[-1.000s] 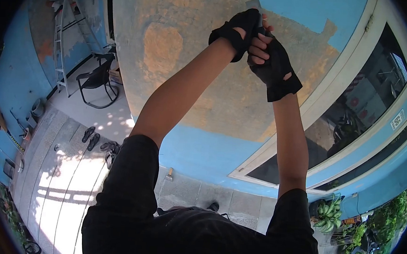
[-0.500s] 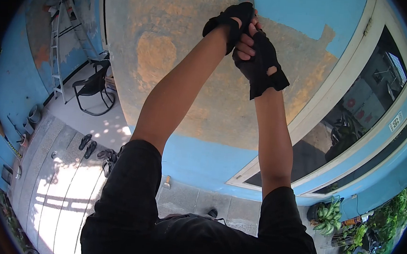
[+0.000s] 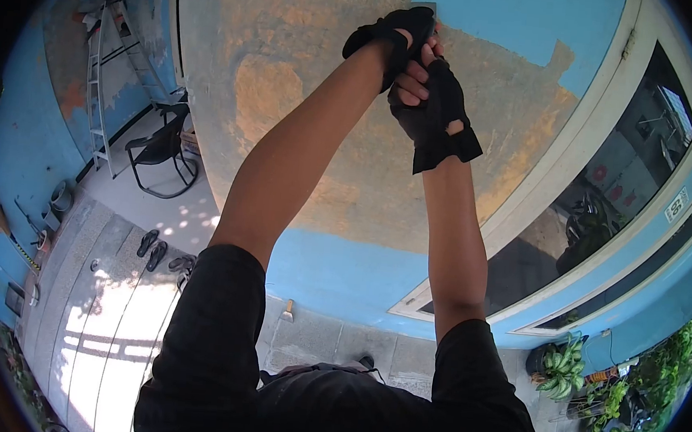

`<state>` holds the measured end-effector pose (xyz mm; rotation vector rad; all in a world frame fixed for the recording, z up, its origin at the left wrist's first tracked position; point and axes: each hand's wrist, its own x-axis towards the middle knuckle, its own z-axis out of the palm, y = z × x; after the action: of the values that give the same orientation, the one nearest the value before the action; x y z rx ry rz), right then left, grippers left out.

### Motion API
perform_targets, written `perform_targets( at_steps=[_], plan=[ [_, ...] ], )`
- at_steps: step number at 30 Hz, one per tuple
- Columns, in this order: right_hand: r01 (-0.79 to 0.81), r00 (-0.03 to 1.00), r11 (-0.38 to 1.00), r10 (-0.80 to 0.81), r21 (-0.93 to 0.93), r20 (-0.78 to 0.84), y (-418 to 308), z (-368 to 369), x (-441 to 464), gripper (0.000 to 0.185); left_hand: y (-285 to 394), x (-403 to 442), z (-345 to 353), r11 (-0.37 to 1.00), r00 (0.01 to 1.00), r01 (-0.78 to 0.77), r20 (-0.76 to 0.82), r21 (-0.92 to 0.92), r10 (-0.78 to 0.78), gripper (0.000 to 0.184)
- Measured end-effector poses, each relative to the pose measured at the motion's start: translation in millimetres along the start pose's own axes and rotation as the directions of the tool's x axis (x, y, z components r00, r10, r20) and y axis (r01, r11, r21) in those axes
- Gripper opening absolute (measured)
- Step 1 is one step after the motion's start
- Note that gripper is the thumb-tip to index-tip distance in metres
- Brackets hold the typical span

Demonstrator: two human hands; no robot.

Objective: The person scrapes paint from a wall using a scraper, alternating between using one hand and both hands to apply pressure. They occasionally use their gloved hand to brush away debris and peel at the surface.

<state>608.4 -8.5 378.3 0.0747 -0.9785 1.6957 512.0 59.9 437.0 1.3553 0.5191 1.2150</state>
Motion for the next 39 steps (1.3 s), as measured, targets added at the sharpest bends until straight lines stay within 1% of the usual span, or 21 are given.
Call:
perform_targets(
  at_steps=[2,3,5,6,8,9,12,14,17,18,20,21,24,26,27,28,30,32,35,37,39],
  plan=[
    [0.056,0.998,0.995,-0.058,-0.085,-0.016,6.2,1.6,-2.3,0.01,-2.0,2.0,-2.3,0.999,1.0,0.006,0.011,-0.036,-0.006,0.024],
    [0.058,0.998,0.995,-0.06,-0.083,-0.017,4.4,-1.3,-0.6,0.01,-1.1,1.5,-1.1,0.999,1.0,0.008,0.012,-0.034,-0.008,0.024],
    [0.009,0.998,1.0,-0.008,-0.017,0.069,-3.5,-7.6,9.0,0.01,6.0,4.4,1.1,0.998,0.999,-0.021,-0.042,0.053,0.023,0.023],
    [0.007,0.998,1.0,-0.006,-0.017,0.068,-2.9,-3.5,9.5,0.01,8.3,4.2,1.2,0.999,0.999,-0.02,-0.044,0.051,0.022,0.023],
    [0.043,0.999,0.999,-0.044,-0.017,-0.02,1.7,2.0,3.7,0.01,3.7,-1.2,1.4,1.0,0.999,0.004,-0.034,-0.013,-0.004,0.024],
    [0.044,0.999,0.999,-0.044,-0.012,-0.025,2.7,-1.2,0.7,0.01,-0.2,0.3,1.4,1.0,0.999,0.011,-0.034,-0.013,-0.011,0.024],
    [0.036,0.999,0.998,-0.033,-0.057,0.042,1.0,-5.3,1.1,0.009,0.4,3.7,1.1,0.999,0.999,-0.029,-0.022,0.037,0.03,0.023],
    [0.02,0.999,1.0,-0.02,0.009,0.031,-3.3,-3.3,5.4,0.009,4.5,1.6,3.0,0.998,0.998,-0.051,-0.03,0.044,0.052,0.024],
    [0.045,0.999,0.998,-0.046,-0.041,-0.003,1.9,-3.2,-6.4,0.01,-7.3,0.0,4.1,1.0,1.0,0.002,-0.019,-0.021,-0.003,0.025],
    [0.046,0.999,0.998,-0.046,-0.037,0.002,1.1,-5.7,-4.2,0.01,-4.1,-2.2,5.0,1.0,1.0,0.0,-0.022,-0.015,-0.001,0.025],
    [0.002,0.998,1.0,-0.001,-0.016,0.068,-8.0,-13.1,2.7,0.01,4.2,-3.1,11.0,0.996,0.996,0.006,-0.085,0.088,0.002,0.027],
    [0.007,0.997,1.0,-0.006,-0.019,0.079,-10.1,-8.6,7.5,0.01,9.4,-1.4,11.7,0.996,0.997,-0.005,-0.082,0.093,0.012,0.027],
    [0.006,1.0,1.0,-0.006,0.01,0.024,-6.1,-7.8,-4.5,0.01,-6.8,-2.6,12.1,0.998,0.995,-0.018,-0.093,0.055,0.023,0.029],
    [0.016,1.0,0.997,-0.018,-0.075,-0.015,-3.9,-3.8,-11.3,0.01,-15.1,6.3,6.8,0.999,0.998,-0.047,-0.031,-0.015,0.046,0.03],
    [0.009,1.0,0.996,-0.01,-0.093,-0.007,-5.8,-7.1,-9.1,0.011,-17.8,14.2,4.6,0.995,0.995,-0.086,-0.045,0.046,0.088,0.031],
    [0.012,1.0,0.995,-0.012,-0.098,-0.001,-9.9,-3.5,-0.8,0.011,-0.7,0.3,12.1,0.994,0.994,-0.094,-0.043,0.047,0.096,0.031],
    [0.012,1.0,0.999,-0.012,-0.032,0.005,-18.1,5.0,14.0,0.012,29.3,-23.9,22.3,0.981,0.992,-0.017,-0.122,0.195,0.041,0.031],
    [0.004,1.0,0.999,-0.004,-0.037,0.019,-16.7,8.1,8.5,0.011,24.9,-8.7,15.2,0.989,0.996,0.001,-0.089,0.151,0.012,0.028],
    [-0.011,1.0,0.999,0.01,-0.034,-0.01,-9.9,4.7,0.4,0.011,-7.8,20.1,0.3,0.998,0.998,-0.055,0.016,-0.036,0.055,0.021],
    [0.001,1.0,0.998,0.0,-0.06,0.024,-13.0,5.2,5.7,0.012,8.3,12.9,3.8,0.998,0.998,-0.055,-0.003,-0.016,0.055,0.021],
    [0.019,1.0,0.998,-0.019,-0.055,-0.001,-10.4,7.5,7.1,0.012,5.9,12.8,6.6,0.999,0.999,-0.032,-0.019,-0.016,0.031,0.021]
  ],
)
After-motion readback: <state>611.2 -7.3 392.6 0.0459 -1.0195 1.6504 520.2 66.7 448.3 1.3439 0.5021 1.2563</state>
